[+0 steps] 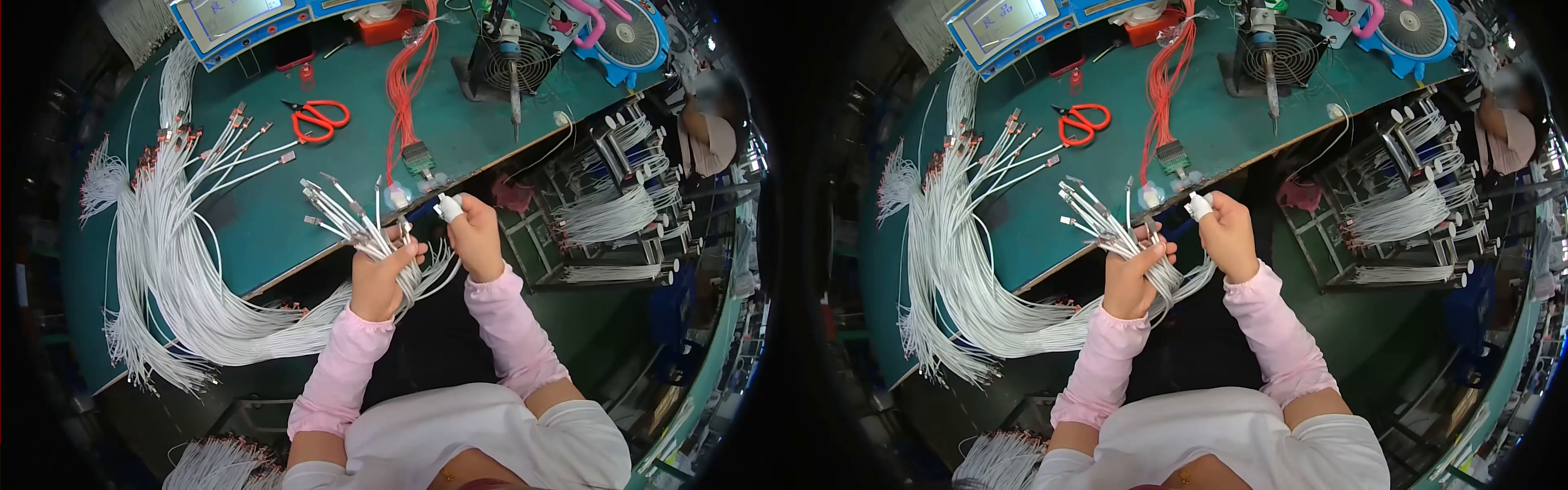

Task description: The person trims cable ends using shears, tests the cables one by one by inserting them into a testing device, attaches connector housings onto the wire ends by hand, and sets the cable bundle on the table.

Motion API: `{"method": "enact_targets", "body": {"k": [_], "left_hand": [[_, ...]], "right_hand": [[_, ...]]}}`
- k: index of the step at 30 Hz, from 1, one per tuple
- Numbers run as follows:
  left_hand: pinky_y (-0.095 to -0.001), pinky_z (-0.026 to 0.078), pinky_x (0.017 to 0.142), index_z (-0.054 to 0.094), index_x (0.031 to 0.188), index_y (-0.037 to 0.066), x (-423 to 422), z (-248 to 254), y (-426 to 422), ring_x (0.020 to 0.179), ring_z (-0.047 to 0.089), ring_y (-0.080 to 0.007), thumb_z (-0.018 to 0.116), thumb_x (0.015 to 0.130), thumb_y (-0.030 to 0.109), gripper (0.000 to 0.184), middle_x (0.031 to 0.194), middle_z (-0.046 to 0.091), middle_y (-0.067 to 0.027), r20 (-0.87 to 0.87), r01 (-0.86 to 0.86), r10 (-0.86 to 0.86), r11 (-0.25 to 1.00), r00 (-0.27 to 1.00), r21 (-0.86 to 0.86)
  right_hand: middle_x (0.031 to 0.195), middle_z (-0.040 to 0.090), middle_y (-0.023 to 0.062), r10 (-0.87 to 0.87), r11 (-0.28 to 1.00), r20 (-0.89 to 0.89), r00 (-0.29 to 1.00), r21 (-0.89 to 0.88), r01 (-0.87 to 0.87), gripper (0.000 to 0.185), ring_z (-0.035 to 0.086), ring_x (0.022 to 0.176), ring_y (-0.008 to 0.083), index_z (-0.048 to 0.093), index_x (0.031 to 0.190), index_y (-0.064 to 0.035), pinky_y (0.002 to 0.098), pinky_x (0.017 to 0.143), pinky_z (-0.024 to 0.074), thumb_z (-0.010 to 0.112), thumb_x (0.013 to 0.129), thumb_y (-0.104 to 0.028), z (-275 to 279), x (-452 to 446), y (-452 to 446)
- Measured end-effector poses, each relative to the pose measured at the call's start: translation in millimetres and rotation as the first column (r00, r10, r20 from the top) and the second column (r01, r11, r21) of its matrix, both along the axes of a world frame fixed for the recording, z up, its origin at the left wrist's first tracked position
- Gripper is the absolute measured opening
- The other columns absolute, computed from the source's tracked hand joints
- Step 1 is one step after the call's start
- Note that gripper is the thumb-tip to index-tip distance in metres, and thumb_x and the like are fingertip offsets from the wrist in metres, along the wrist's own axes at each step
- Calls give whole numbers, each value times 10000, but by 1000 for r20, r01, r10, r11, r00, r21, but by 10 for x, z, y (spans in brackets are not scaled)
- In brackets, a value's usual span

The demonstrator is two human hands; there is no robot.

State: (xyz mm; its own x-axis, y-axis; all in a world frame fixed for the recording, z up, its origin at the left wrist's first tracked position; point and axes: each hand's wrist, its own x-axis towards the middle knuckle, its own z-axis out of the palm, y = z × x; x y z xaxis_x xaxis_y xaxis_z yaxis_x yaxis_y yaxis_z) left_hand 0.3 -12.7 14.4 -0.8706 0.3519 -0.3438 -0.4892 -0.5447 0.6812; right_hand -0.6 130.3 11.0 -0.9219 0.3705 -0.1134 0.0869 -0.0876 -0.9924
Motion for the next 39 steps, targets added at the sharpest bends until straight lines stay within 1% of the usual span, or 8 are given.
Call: {"method": "enact_targets", "body": {"k": [14, 16, 19, 21, 24, 27, 32, 39], "left_hand": [[-257, 463, 631, 480, 972, -35, -3, -37, 114, 693, 572, -156, 576, 749, -13, 244, 845, 586, -125, 9, -26, 27, 1000, 1000, -5], [-258, 463, 627, 472, 975, -31, 12, -2, 103, 690, 573, -158, 571, 753, -13, 243, 846, 586, -129, 6, -15, 15, 1000, 1000, -9], [-259, 461, 615, 453, 989, -19, 1, 47, 68, 684, 573, -164, 558, 762, -13, 250, 845, 587, -139, -8, -31, 31, 999, 999, -18], [-262, 461, 607, 458, 980, -18, 16, -7, 77, 688, 576, -170, 554, 764, -19, 237, 843, 588, -136, -37, -3, 3, 1000, 999, 20], [-294, 482, 669, 462, 976, -24, 29, -49, 112, 772, 588, -194, 553, 774, -10, 221, 899, 583, -152, -73, -4, 8, 999, 997, 50], [-320, 487, 733, 474, 968, -30, 17, 114, 95, 835, 585, -202, 548, 788, 7, 198, 976, 562, -169, 39, -90, 90, 996, 995, -7], [-286, 477, 627, 471, 962, 14, 14, 22, 82, 715, 556, -167, 566, 766, -1, 218, 842, 533, -88, 32, -127, 129, 990, 991, -64], [-263, 479, 558, 476, 937, 2, 7, 124, 59, 666, 573, -169, 586, 741, -25, 226, 782, 522, -68, 33, -91, 94, 992, 995, -91]], "right_hand": [[468, 428, -31, 26, 997, 51, 998, -70, -22, 202, 357, 379, 35, 568, 776, -3, 184, 361, 278, 490, 846, -176, -23, -69, 54], [467, 451, -3, 15, 996, -4, 1000, 89, -14, 171, 384, 386, 56, 588, 795, -2, 220, 366, 306, 501, 827, -146, -39, -75, 104], [785, 577, 75, 56, 711, -329, 943, 677, 193, 140, 519, 744, 213, 610, 860, -38, 307, 647, 404, 558, 743, -94, 120, -8, 156], [904, 570, 85, 274, 618, -309, 911, 782, 80, 179, 456, 944, 252, 608, 869, -19, 331, 802, 369, 571, 714, -102, 210, 80, 58], [893, 576, 74, 246, 742, -350, 904, 668, 56, 129, 487, 931, 217, 600, 838, -16, 303, 793, 377, 572, 731, -82, 154, 115, -28], [801, 574, 52, -152, 976, -273, 950, 112, 188, 122, 508, 775, 97, 567, 808, 15, 241, 720, 394, 494, 825, -80, 161, 112, 52], [594, 521, 18, -22, 1000, 21, 1000, 6, 22, 149, 488, 475, 72, 531, 832, -10, 190, 429, 387, 460, 852, -140, 27, -69, 46], [499, 445, -16, 49, 999, 28, 998, -8, -49, 154, 390, 385, 43, 548, 731, 7, 197, 354, 285, 451, 814, -78, 158, 15, 26]]}}
